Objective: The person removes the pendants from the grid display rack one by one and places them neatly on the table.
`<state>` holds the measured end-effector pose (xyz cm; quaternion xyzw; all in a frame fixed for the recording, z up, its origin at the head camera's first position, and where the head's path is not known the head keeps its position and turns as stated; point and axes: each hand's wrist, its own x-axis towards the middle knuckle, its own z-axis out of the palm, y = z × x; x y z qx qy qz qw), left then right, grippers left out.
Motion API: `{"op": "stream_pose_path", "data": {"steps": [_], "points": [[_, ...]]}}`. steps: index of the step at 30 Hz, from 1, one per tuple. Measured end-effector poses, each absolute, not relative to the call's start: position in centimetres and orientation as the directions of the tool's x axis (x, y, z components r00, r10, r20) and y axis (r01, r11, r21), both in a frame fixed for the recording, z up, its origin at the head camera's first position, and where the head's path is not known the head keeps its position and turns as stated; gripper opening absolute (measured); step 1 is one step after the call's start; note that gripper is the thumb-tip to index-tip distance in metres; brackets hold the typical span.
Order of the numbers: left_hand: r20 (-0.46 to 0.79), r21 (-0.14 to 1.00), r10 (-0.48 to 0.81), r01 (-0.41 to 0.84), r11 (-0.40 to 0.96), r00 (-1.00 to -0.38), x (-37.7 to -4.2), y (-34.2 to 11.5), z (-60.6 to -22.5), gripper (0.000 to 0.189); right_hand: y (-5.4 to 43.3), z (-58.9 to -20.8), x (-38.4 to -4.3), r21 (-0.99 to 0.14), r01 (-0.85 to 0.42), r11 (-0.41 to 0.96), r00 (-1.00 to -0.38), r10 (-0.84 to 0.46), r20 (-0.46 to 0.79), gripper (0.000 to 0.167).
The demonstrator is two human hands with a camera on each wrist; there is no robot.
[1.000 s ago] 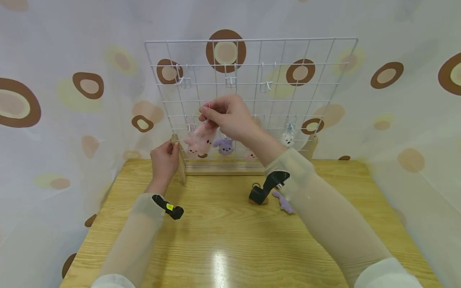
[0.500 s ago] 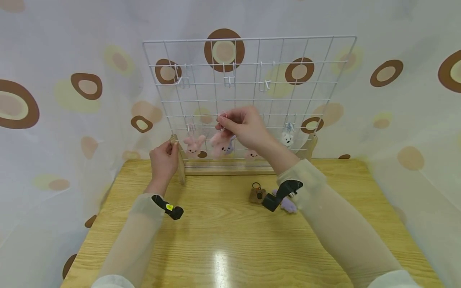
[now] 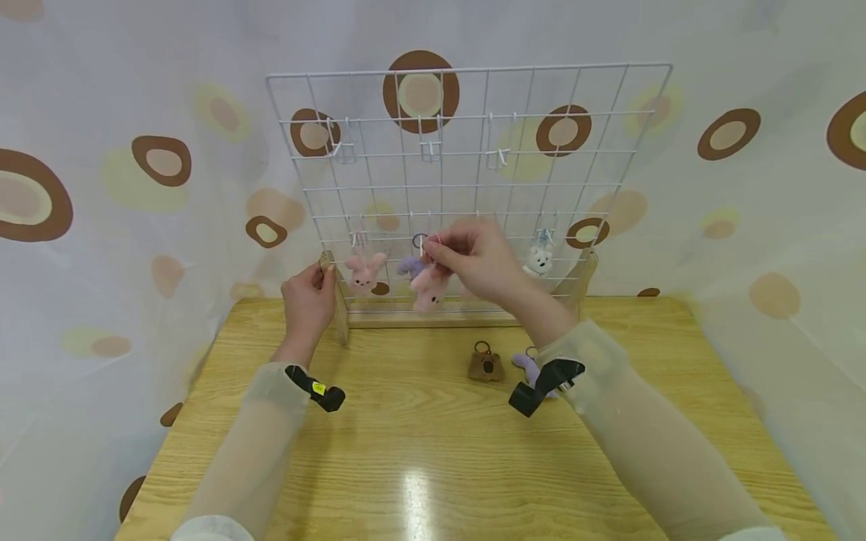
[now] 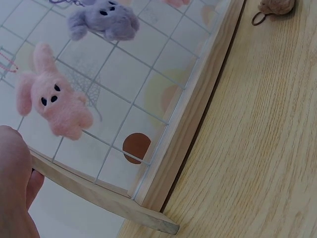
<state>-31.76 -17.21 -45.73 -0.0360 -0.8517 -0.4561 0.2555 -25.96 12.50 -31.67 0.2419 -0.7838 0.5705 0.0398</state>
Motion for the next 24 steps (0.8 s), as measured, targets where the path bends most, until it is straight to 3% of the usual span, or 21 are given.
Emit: {"op": "stream_pose_path", "data": {"steps": [10, 24], "points": [[0.467, 0.752, -0.168, 0.290, 0.592, -0.868, -31.7, -17.2, -45.7, 0.030, 13.5, -33.2, -24.9, -0.888, -0.369, 0.273, -0.901, -0.339, 0.270, 0.021], [0.501, 0.737, -0.165, 0.319, 0.596, -0.850, -32.0, -17.4, -46.0, 0.029, 14.6, -35.7, -23.5, -0.929, -0.303, 0.214, -0.913, -0.345, 0.218, 0.018]]}}
